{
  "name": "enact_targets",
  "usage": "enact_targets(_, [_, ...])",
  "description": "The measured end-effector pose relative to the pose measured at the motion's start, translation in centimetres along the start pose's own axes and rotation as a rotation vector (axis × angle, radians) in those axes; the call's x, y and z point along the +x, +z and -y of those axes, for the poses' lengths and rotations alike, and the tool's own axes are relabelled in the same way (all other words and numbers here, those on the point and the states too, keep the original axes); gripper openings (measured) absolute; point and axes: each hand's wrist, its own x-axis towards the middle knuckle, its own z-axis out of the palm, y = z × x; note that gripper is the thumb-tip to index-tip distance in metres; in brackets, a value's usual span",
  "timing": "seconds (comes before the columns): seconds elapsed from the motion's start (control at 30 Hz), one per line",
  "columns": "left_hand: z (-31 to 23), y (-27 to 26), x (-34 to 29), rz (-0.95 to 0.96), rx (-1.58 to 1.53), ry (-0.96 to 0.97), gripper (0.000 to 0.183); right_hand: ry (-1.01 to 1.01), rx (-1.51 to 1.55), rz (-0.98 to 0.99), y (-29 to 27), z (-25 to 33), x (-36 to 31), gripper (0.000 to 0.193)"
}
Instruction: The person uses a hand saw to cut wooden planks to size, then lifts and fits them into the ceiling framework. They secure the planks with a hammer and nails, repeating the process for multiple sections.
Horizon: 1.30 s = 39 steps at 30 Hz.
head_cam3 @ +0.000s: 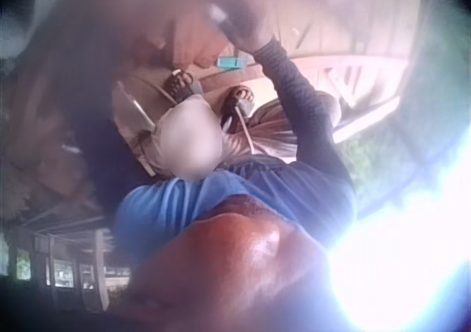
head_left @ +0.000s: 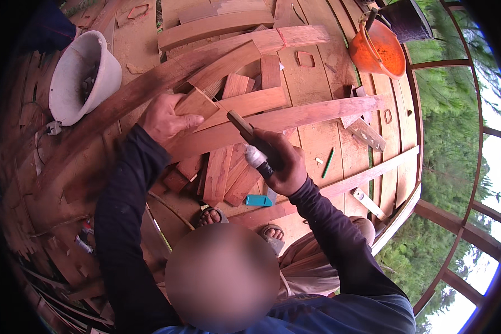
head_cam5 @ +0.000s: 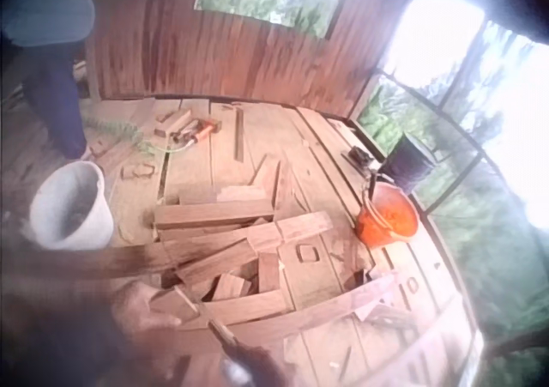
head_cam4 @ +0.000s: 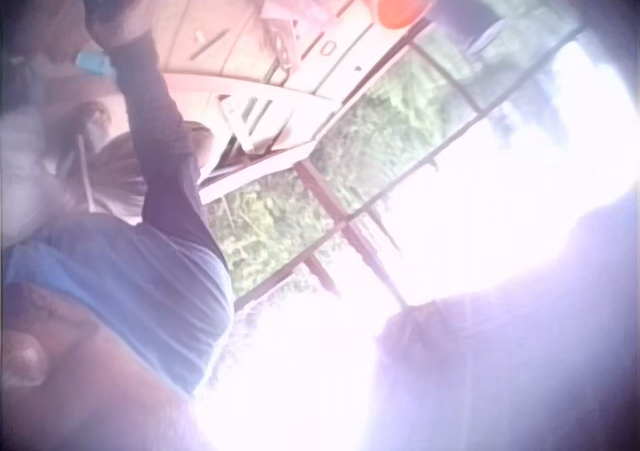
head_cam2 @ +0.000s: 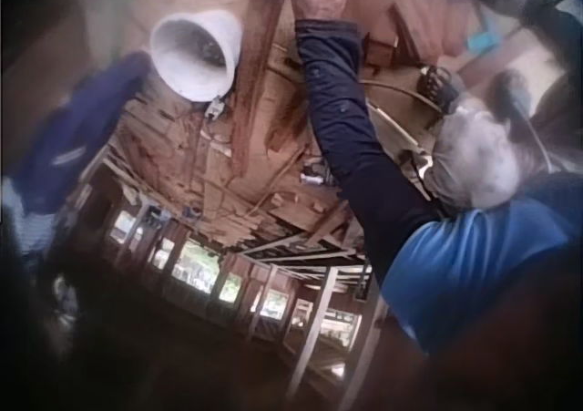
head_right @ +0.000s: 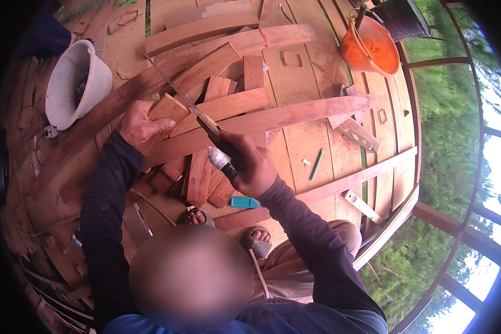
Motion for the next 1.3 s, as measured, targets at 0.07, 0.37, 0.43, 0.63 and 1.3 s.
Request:
enact_targets(0.07, [-0.4,-2.6,-0.4,-0.166,-0.171,0.037,0.041,-0.164,0.118,-0.176,-0.5,-0.4,-0.5,0.043])
enact_targets(0.37, [2.6,-0.6,-2.0,-0.359,0.226,-0.033,0.050,-0.371,-0.460,-0.216,-1.8,-5.0,2.3,0.040])
enact_targets(0.43, [1.7,0.5,-2.7,-0.389,0.232,-0.075,0.053,-0.411,-0.568,-0.194,-1.5,-8.0,2.3,0.041])
enact_targets(0.63, [0.9,-0.2,-4.6,-0.502,0.248,0.006,0.048,-0.233,-0.639,0.047,0.8,-12.5,0.9,0.043])
enact_targets(1.3, [-47.5,-8.1,-36.7,-1.015,-0.486,0.319,0.042,-0.294,-0.142,0.784,-3.1,38.0,-3.1,0.108])
